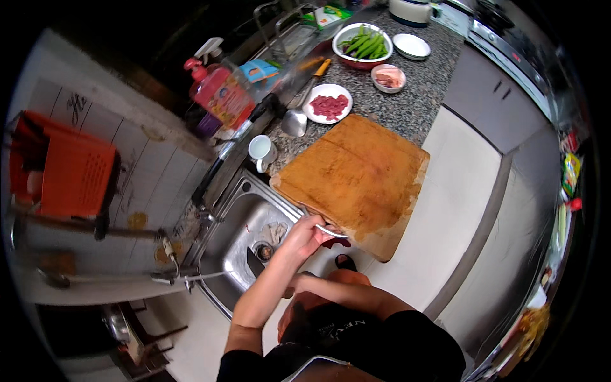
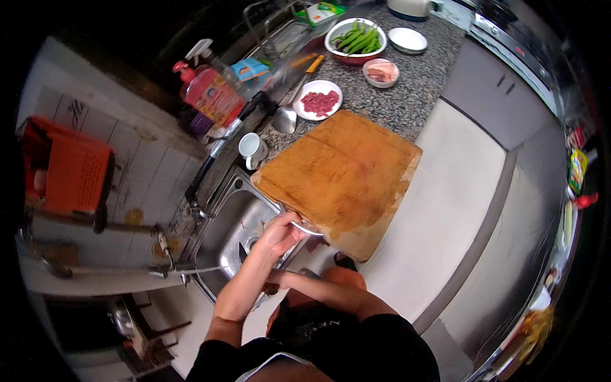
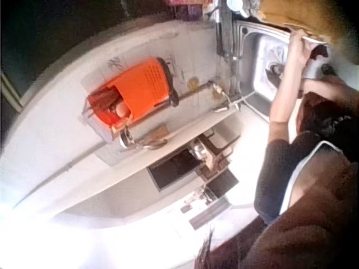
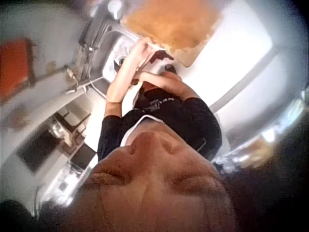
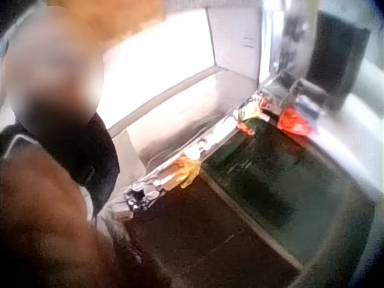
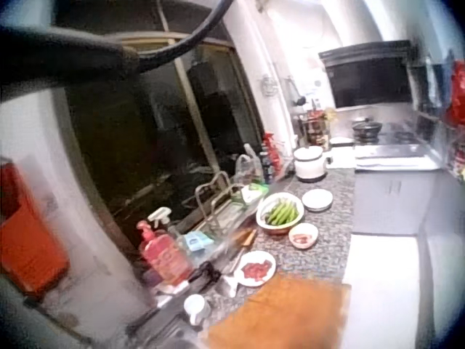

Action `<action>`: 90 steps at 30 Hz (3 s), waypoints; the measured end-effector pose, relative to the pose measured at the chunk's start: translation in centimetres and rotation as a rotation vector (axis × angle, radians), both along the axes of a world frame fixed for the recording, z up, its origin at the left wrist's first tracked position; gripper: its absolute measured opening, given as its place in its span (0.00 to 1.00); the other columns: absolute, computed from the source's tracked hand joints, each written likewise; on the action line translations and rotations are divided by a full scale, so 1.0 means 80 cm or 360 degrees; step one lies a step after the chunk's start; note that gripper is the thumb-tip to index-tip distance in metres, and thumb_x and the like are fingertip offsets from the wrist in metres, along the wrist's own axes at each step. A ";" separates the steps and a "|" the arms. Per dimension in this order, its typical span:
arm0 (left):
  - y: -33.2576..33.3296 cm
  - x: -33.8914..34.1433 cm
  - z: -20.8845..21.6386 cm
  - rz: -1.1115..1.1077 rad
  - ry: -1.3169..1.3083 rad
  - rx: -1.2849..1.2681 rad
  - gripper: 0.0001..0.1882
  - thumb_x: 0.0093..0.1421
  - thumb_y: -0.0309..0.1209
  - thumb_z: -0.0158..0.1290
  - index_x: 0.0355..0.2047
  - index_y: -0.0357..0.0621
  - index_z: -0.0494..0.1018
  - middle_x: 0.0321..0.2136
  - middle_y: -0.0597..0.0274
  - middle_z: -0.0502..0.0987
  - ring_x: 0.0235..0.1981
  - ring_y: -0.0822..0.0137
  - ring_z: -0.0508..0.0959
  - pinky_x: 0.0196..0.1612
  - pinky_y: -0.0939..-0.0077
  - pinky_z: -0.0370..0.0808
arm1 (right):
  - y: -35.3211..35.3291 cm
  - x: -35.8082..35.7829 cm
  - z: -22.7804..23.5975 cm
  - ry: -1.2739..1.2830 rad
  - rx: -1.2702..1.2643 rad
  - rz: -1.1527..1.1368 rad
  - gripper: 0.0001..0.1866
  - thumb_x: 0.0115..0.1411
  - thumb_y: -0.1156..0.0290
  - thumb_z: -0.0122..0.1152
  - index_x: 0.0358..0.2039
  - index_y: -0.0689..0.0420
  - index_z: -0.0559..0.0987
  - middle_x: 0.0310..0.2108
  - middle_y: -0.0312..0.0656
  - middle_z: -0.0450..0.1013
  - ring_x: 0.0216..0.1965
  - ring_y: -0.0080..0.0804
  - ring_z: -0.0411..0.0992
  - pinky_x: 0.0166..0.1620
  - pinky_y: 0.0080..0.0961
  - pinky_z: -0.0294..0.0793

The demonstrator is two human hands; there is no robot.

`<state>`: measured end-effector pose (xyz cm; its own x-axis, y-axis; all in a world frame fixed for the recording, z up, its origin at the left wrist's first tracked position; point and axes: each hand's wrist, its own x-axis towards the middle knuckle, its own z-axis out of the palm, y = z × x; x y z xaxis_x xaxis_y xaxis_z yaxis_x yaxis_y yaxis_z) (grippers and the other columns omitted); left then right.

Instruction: The person slices raw meat on a cutting board using a cleaver, then cleans the cleaver and board in a sink before seasoning the meat with powder from bags.

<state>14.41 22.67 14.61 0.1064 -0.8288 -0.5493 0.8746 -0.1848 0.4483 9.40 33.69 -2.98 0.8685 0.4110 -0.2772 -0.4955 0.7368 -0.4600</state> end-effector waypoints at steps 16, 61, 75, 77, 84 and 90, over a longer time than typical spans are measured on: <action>0.354 -0.083 0.215 0.1345 -0.0199 0.0245 0.16 0.42 0.21 0.40 0.34 0.30 0.65 0.29 0.49 0.73 0.28 0.59 0.75 0.31 0.65 0.74 | -0.085 -0.038 0.031 0.0404 -0.0149 -0.0004 0.07 0.52 0.66 0.48 0.24 0.55 0.68 0.13 0.35 0.64 0.11 0.22 0.61 0.13 0.17 0.58; 0.518 0.040 -0.041 0.1236 -0.0218 0.0752 0.13 0.49 0.24 0.40 0.36 0.29 0.62 0.27 0.50 0.73 0.26 0.62 0.76 0.35 0.69 0.76 | -0.252 -0.070 0.061 -0.0152 -0.3820 -0.0257 0.28 0.48 0.70 0.56 0.50 0.59 0.61 0.37 0.50 0.61 0.39 0.47 0.61 0.43 0.36 0.61; 0.516 0.031 -0.047 0.1404 -0.0378 0.0728 0.24 0.53 0.27 0.47 0.50 0.39 0.53 0.42 0.58 0.66 0.40 0.67 0.71 0.38 0.76 0.73 | -0.007 0.213 -0.158 -0.0113 -0.3414 0.0341 0.35 0.41 0.55 0.61 0.51 0.45 0.61 0.47 0.65 0.52 0.46 0.55 0.58 0.48 0.36 0.61; 0.504 0.031 -0.054 0.1531 -0.0682 0.0773 0.25 0.52 0.27 0.52 0.49 0.37 0.54 0.40 0.61 0.67 0.40 0.71 0.68 0.42 0.78 0.67 | -0.006 0.224 -0.179 -0.0121 -0.3100 0.0155 0.26 0.39 0.65 0.62 0.43 0.49 0.68 0.42 0.57 0.58 0.41 0.49 0.61 0.43 0.33 0.63; 0.493 0.045 -0.053 0.1248 -0.0622 0.0527 0.30 0.51 0.19 0.46 0.53 0.39 0.46 0.45 0.59 0.62 0.46 0.69 0.64 0.49 0.76 0.62 | 0.081 0.268 -0.025 -0.0983 -0.2225 0.0151 0.12 0.41 0.76 0.57 0.30 0.53 0.73 0.27 0.41 0.69 0.34 0.38 0.66 0.40 0.29 0.66; 0.466 0.055 -0.064 0.1345 -0.0653 0.0411 0.32 0.49 0.14 0.40 0.54 0.44 0.47 0.43 0.58 0.66 0.40 0.67 0.70 0.39 0.76 0.70 | 0.139 0.293 0.052 -0.1607 -0.2375 0.0166 0.11 0.48 0.68 0.56 0.34 0.54 0.74 0.35 0.40 0.66 0.33 0.36 0.65 0.39 0.25 0.64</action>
<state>18.85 59.97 9.50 0.8343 -0.2505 -0.4911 0.5491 0.2964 0.7815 32.86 44.84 1.15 0.9084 0.3949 0.1374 0.3532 -0.5489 -0.7576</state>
